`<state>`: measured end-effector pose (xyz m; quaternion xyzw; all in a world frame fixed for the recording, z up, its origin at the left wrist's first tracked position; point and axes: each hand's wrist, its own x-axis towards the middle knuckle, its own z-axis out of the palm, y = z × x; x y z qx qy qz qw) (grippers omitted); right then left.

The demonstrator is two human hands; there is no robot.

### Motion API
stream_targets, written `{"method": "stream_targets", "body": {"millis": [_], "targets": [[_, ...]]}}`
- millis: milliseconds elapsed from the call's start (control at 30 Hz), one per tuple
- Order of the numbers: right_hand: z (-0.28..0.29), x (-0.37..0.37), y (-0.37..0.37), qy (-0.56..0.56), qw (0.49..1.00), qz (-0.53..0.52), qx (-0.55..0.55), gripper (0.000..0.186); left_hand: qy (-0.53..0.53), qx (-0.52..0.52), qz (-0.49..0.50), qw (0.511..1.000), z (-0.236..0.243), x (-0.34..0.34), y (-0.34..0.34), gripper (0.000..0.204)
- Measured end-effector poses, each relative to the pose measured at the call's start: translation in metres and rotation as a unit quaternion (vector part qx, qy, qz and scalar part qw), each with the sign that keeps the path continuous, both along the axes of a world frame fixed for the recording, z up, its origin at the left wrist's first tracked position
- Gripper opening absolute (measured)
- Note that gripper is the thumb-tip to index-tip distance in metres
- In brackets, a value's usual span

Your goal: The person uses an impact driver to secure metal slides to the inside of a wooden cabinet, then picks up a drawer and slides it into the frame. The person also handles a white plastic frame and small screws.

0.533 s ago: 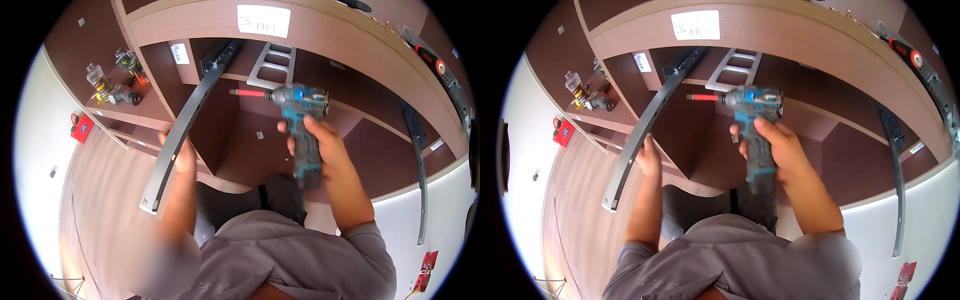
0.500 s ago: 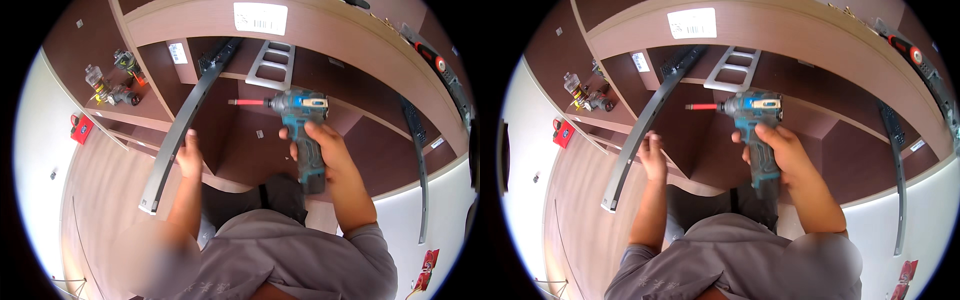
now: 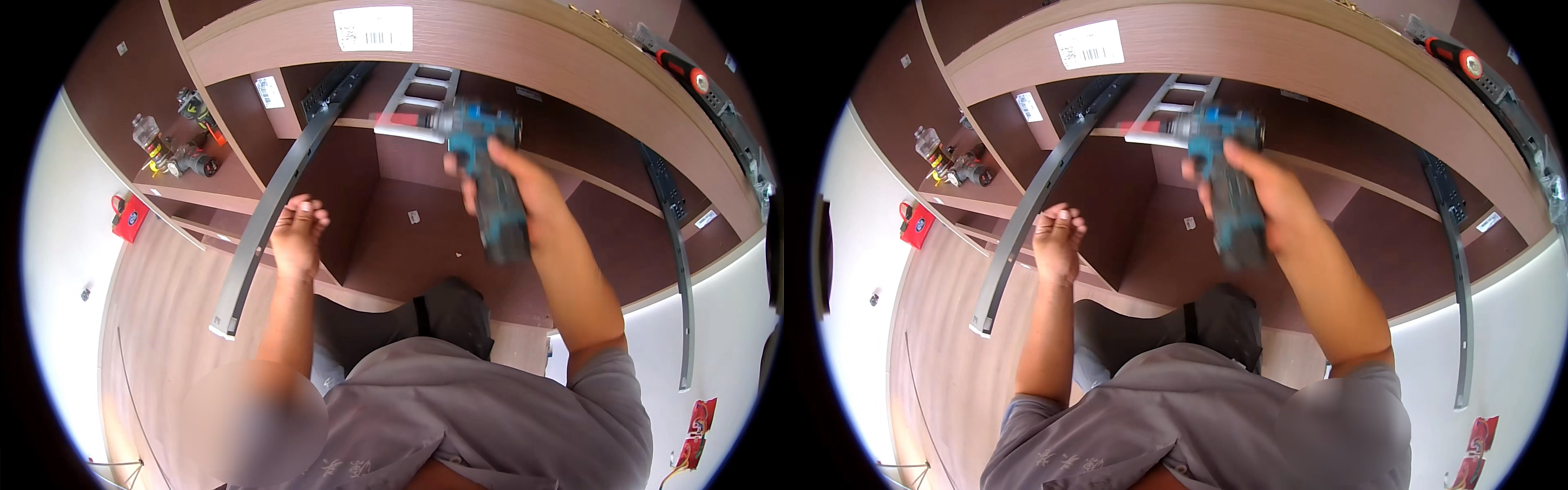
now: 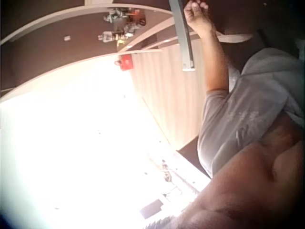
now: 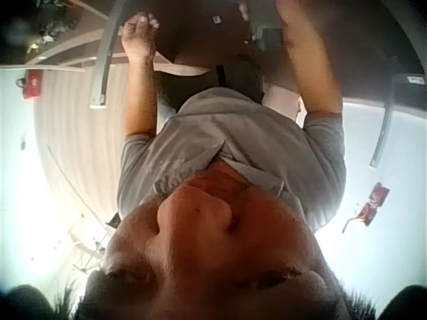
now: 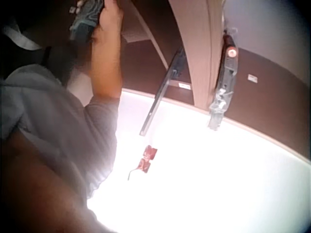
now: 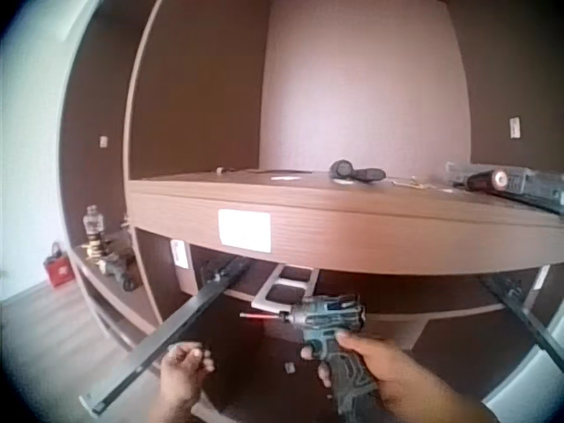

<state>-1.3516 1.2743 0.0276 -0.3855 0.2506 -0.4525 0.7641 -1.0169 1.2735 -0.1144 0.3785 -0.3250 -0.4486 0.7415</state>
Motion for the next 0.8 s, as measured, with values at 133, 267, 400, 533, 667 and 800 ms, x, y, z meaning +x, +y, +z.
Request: {"method": "stream_targets", "body": {"millis": [133,267,400,533,667,800], "targets": [[0.030,0.030,-0.092,-0.121,0.992,-0.025,-0.003,0.048,-0.044,0.019,0.093,0.995,-0.038,0.099,-0.023,0.016],[0.049,0.066,-0.191,-0.072,0.984,-0.156,-0.051,0.050,-0.297,-0.008,0.267,0.917,-0.010,0.109,-0.046,0.023],[0.041,0.084,-0.254,-0.098,0.971,-0.212,-0.042,0.051,-0.594,0.062,0.271,0.755,0.028,0.101,-0.045,0.029],[0.034,0.092,-0.277,-0.084,0.972,-0.214,-0.052,0.052,-0.632,0.158,0.241,0.720,0.030,0.107,-0.052,0.027],[0.035,0.096,-0.290,-0.074,0.976,-0.193,-0.066,0.052,-0.611,0.132,0.217,0.750,0.023,0.114,-0.048,0.027],[0.038,0.083,-0.296,-0.059,0.977,-0.189,-0.082,0.053,-0.582,0.162,0.197,0.772,0.027,0.103,-0.052,0.029]]}}
